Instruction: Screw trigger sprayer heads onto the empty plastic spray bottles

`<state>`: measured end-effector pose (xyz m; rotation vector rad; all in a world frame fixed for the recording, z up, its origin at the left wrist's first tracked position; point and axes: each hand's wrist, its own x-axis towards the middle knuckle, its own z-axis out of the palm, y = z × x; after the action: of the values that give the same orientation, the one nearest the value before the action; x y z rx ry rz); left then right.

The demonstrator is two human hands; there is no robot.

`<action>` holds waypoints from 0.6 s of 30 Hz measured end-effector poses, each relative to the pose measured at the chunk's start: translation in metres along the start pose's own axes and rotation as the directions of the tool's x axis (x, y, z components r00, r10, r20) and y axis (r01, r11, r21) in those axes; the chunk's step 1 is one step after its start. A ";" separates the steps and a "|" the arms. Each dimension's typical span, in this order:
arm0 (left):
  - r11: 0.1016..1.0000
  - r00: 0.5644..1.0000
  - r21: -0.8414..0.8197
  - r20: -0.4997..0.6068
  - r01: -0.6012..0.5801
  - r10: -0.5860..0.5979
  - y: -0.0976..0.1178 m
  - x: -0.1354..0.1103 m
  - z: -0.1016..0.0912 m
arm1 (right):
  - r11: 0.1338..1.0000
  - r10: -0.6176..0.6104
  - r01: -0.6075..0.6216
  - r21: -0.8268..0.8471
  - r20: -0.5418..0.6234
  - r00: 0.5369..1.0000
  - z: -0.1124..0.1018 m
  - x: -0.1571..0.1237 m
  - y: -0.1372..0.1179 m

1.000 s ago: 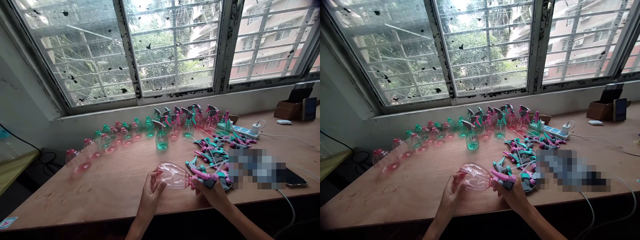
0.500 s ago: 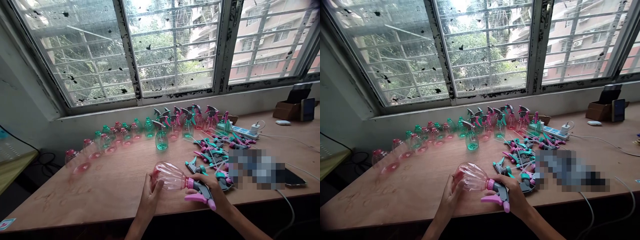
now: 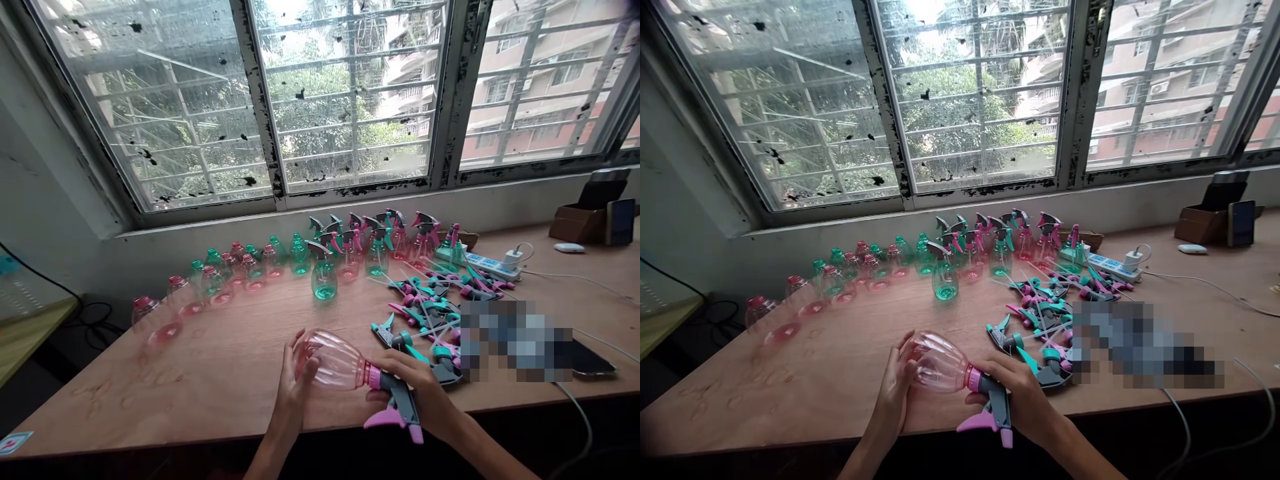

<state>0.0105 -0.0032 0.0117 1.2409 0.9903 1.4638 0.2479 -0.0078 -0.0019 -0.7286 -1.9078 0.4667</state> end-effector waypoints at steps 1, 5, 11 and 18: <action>1.000 1.000 0.015 0.010 0.015 -0.016 0.001 0.001 -0.001 | 1.000 -0.013 0.013 -0.021 0.026 1.000 0.000 0.000 -0.001; 0.990 0.997 0.136 0.064 0.024 -0.033 0.007 0.000 -0.001 | 0.996 0.020 -0.013 -0.090 0.080 0.997 -0.003 -0.002 -0.005; 0.971 0.995 0.217 0.033 -0.101 0.096 0.014 -0.006 0.003 | 0.973 0.224 -0.224 -0.062 -0.011 0.975 0.003 -0.003 -0.014; 0.988 0.991 0.152 0.130 -0.012 -0.008 0.010 -0.004 0.000 | 0.813 0.454 -0.396 0.426 -0.040 0.890 0.003 0.002 -0.017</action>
<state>0.0095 -0.0093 0.0205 1.4290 1.0273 1.3100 0.2399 -0.0191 0.0079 -0.8806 -1.4366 1.0373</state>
